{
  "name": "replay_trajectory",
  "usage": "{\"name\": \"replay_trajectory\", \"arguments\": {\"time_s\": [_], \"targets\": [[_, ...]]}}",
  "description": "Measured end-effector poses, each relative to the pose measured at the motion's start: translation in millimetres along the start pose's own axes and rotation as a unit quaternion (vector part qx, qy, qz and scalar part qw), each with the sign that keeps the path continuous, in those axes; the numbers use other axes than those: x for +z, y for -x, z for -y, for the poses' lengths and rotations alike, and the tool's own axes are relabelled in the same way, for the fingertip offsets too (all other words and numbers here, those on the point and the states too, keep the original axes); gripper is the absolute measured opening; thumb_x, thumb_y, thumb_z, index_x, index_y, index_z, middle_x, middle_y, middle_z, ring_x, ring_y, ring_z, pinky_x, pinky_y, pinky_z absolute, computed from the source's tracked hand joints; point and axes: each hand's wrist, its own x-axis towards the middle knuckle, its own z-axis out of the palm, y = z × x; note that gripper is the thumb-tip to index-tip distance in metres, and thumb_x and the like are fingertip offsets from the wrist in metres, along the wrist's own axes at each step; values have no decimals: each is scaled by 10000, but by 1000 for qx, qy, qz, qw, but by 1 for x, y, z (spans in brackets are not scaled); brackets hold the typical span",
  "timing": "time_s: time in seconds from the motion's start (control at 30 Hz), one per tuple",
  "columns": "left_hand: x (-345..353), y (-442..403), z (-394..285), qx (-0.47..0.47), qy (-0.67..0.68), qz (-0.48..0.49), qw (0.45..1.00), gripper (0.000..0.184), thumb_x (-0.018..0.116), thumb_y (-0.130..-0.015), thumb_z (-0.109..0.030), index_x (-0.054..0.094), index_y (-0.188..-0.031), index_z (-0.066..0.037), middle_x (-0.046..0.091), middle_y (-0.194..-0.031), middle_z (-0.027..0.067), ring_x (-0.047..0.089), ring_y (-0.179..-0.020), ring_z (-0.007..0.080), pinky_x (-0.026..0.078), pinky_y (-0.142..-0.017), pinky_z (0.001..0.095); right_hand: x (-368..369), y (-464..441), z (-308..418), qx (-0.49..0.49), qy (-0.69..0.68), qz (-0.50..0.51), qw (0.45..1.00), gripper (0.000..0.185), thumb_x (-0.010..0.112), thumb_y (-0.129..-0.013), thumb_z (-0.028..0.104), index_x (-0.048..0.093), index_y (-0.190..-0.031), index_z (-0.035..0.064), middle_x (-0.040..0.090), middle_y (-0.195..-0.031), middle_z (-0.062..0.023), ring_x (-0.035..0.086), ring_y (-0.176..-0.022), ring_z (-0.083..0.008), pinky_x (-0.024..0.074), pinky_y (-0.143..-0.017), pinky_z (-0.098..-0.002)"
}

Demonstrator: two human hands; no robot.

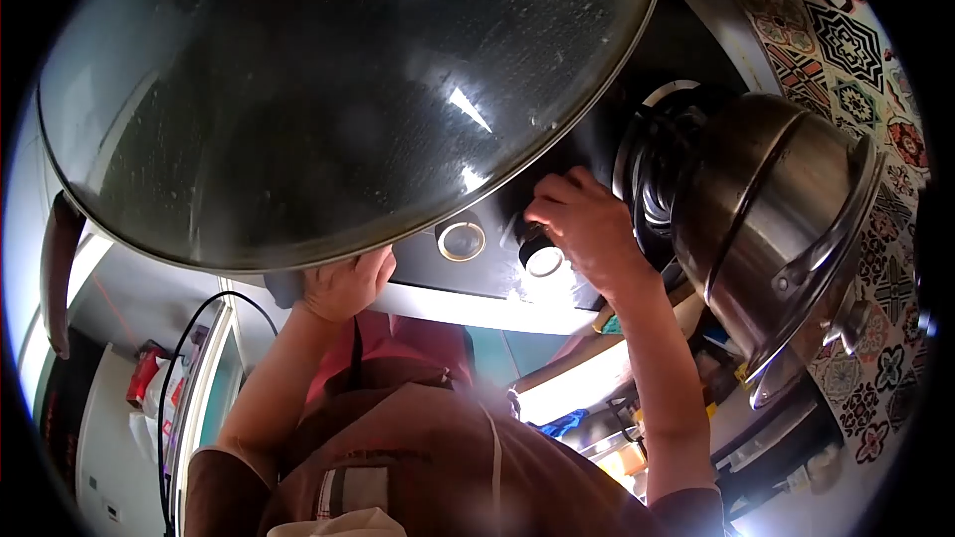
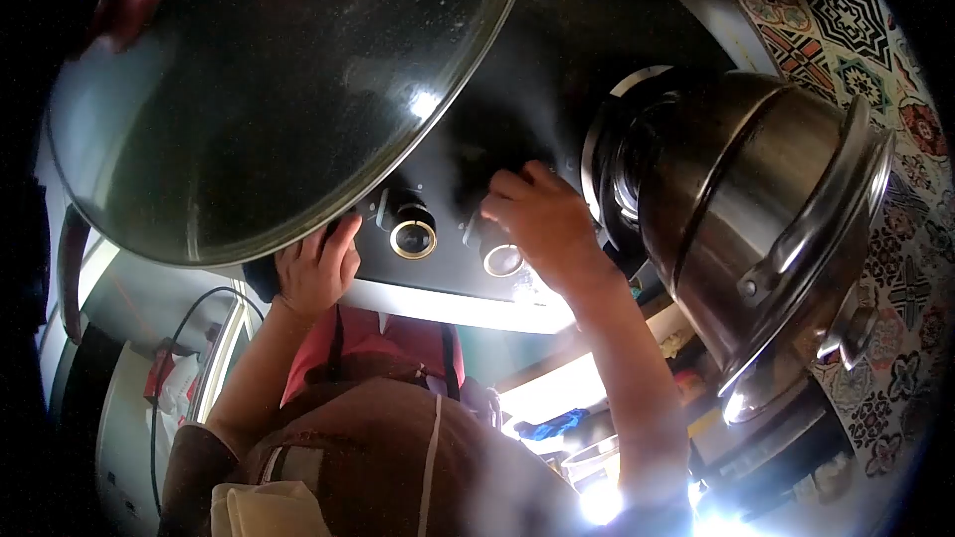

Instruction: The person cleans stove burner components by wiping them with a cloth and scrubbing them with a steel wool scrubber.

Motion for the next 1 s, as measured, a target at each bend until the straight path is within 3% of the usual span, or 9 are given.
{"name": "replay_trajectory", "arguments": {"time_s": [0.2, 0.43, 0.6, 0.7, 0.8, 0.87, 0.93, 1.0], "targets": [[5, 4, 2, 5, 7, -18, 1000, 361, 606, -797, -227, 625, -1157, -210, 544, -1217, 58, 473, -1147, 271, 259, -1031, 434, 14, 29, 4, 159, -103, -90, 978, 218, 680, -625, 4, 641, -810, 112, 588, -853, -12, 580, -847, -240, 505, -701, -314], [-4, -9, 2, -3, 40, 43, 998, 357, 592, -789, -193, 599, -1146, -183, 486, -1326, 73, 444, -1193, 307, 267, -1014, 439, 54, 56, 26, 338, -233, -247, 878, 203, 649, -650, -11, 634, -845, 43, 614, -865, -95, 622, -787, -280, 494, -712, -316], [-4, -14, 1, -7, 61, 62, 996, 327, 576, -800, -168, 595, -1127, -158, 480, -1335, 69, 451, -1184, 309, 287, -995, 414, 86, 63, 51, 488, -294, -306, 763, 157, 663, -690, 67, 636, -844, 51, 643, -822, -93, 635, -760, -238, 491, -710, -313], [-5, -18, 0, 2, 61, 57, 996, 322, 559, -813, -153, 579, -1134, -148, 492, -1316, 76, 466, -1166, 304, 303, -975, 402, 110, 63, 65, 527, -272, -322, 738, 239, 752, -674, 75, 625, -866, 11, 654, -761, -78, 616, -706, -166, 482, -690, -283], [-8, -21, 0, 27, 47, 41, 998, 321, 565, -803, -157, 573, -1123, -165, 492, -1307, 73, 464, -1160, 294, 321, -943, 398, 117, 49, 85, 583, -309, -374, 652, 280, 745, -675, 141, 637, -879, -16, 653, -747, -111, 618, -703, -197, 483, -693, -313], [-4, -21, 1, 41, 25, 31, 998, 349, 602, -766, -178, 580, -1114, -189, 485, -1315, 61, 452, -1163, 284, 319, -924, 392, 102, 35, 98, 622, -358, -372, 589, 251, 747, -682, 169, 637, -817, -10, 649, -813, -163, 634, -794, -309, 487, -748, -378], [-5, -25, 0, 51, 27, 28, 998, 316, 572, -800, -166, 575, -1116, -185, 491, -1308, 67, 453, -1166, 290, 312, -937, 393, 103, 25, 105, 633, -368, -392, 557, 317, 731, -703, 262, 660, -847, -11, 666, -789, -182, 648, -772, -326, 493, -738, -382], [-5, -24, -2, 63, 29, 25, 997, 289, 536, -844, -159, 561, -1131, -170, 491, -1312, 72, 445, -1179, 295, 297, -959, 388, 92, 13, 113, 668, -405, -394, 485, 316, 711, -717, 274, 665, -864, -3, 670, -819, -184, 655, -802, -324, 493, -753, -373]]}}
